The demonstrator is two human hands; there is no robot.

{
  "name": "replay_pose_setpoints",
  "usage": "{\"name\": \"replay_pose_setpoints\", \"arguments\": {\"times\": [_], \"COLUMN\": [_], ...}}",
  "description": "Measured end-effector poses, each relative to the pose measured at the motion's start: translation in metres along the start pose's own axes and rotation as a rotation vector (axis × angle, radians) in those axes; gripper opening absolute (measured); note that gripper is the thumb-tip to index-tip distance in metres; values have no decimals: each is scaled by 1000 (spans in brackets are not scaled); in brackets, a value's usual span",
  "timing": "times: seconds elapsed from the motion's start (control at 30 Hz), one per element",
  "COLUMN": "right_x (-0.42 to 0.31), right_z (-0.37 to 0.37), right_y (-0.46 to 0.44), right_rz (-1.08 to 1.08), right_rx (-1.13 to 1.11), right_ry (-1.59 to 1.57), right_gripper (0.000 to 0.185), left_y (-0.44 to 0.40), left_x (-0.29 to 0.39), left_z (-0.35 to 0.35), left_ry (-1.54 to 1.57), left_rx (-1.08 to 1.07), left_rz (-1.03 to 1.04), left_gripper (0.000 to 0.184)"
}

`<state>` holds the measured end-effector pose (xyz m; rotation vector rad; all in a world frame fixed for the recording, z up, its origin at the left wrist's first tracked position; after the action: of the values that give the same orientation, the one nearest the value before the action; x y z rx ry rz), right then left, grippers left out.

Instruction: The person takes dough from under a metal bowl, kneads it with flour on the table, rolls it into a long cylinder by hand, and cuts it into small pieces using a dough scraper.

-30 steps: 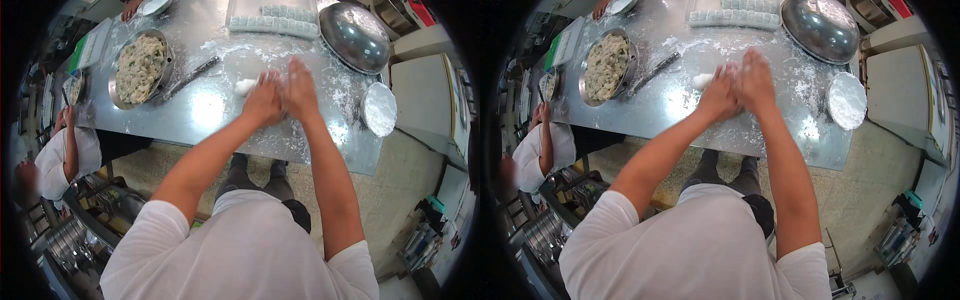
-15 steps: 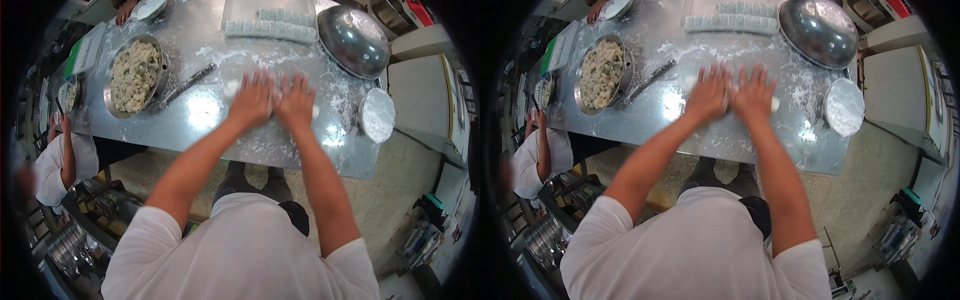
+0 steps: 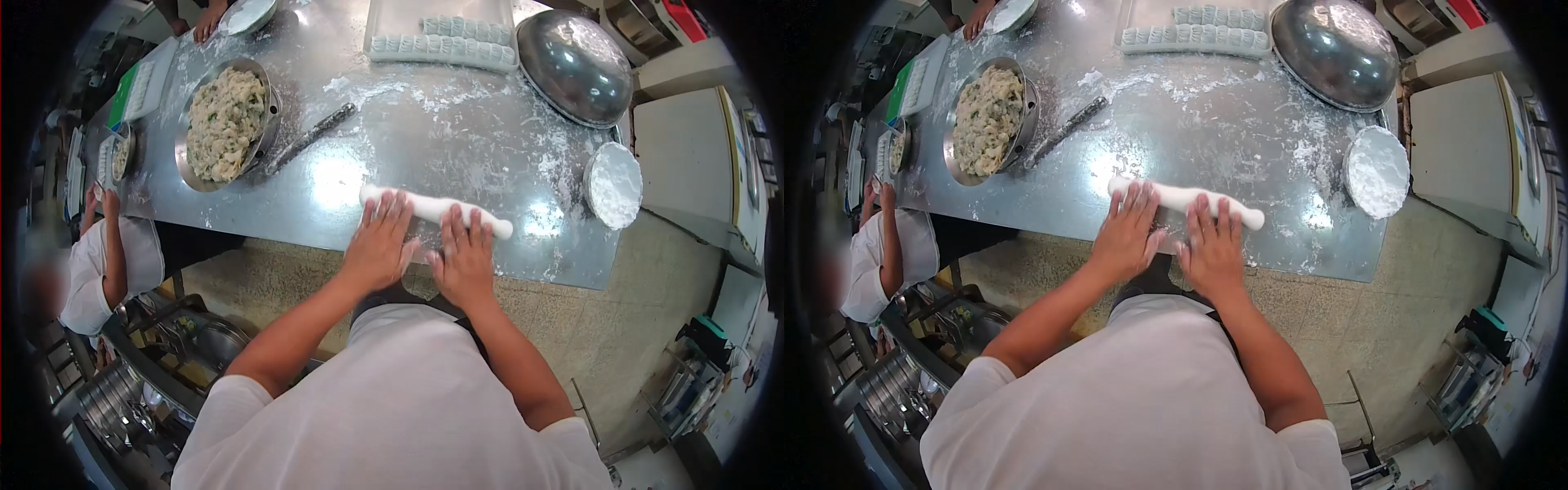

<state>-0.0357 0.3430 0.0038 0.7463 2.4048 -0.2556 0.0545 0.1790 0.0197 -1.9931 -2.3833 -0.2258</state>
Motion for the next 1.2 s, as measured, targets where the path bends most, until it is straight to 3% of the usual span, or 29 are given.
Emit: {"name": "replay_pose_setpoints", "arguments": {"times": [0.17, 0.27, 0.3, 0.33, 0.37, 0.43, 0.63, 0.7, 0.77, 0.9, 0.97, 1.03, 1.1, 1.2], "right_x": [49, 74, 75, 74, 72, 53, -30, -26, -8, 10, 26, 19, -1, -20], "right_z": [-12, -25, -28, -30, -28, -11, 17, 25, 31, 8, 6, 5, 8, 18], "right_y": [-126, -188, -196, -201, -191, -138, -5, -18, -64, -177, -207, -196, -148, -60], "right_rz": [116, 190, 47, -103, -114, -156, -45, -3, 25, 171, 87, 9, -67, -100], "right_rx": [144, 241, 283, 332, 331, -37, -28, -5, 40, 133, 210, 272, 17, -40], "right_ry": [293, 264, 227, 189, 184, 82, 27, -3, 155, 195, 183, 163, 275, 149], "right_gripper": [70, 70, 70, 69, 69, 71, 69, 69, 72, 74, 73, 72, 70, 69], "left_y": [-136, -187, -189, -188, -174, -119, 27, 17, -26, -117, -136, -125, -93, -22], "left_x": [-45, -61, -61, -65, -65, -52, -26, -35, -57, -108, -121, -123, -117, -101], "left_z": [11, 17, 16, 12, 13, 22, 19, 21, 15, 3, -4, -5, 4, 13], "left_ry": [-225, -145, -134, -129, -136, -172, 6, -2, -205, -206, -246, -283, -288, -166], "left_rx": [133, 207, 275, 354, 356, 154, 20, 22, -2, 187, 227, 250, 122, 161], "left_rz": [-76, -131, -152, -174, -183, -110, -30, -38, -72, -201, -164, -130, 20, 35], "left_gripper": [71, 73, 75, 76, 76, 79, 78, 78, 75, 74, 72, 70, 64, 60]}}
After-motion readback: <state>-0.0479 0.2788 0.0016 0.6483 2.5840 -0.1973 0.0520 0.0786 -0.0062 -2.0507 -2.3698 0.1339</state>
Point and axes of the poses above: each hand's wrist, its own y-axis away from the middle knuckle, its own z-axis out of the palm, x = y × z, the point moved 3 cm from there along -y, towards the middle knuckle, and after that the axes turned 15 degrees about -y, right-handed, at the moved point
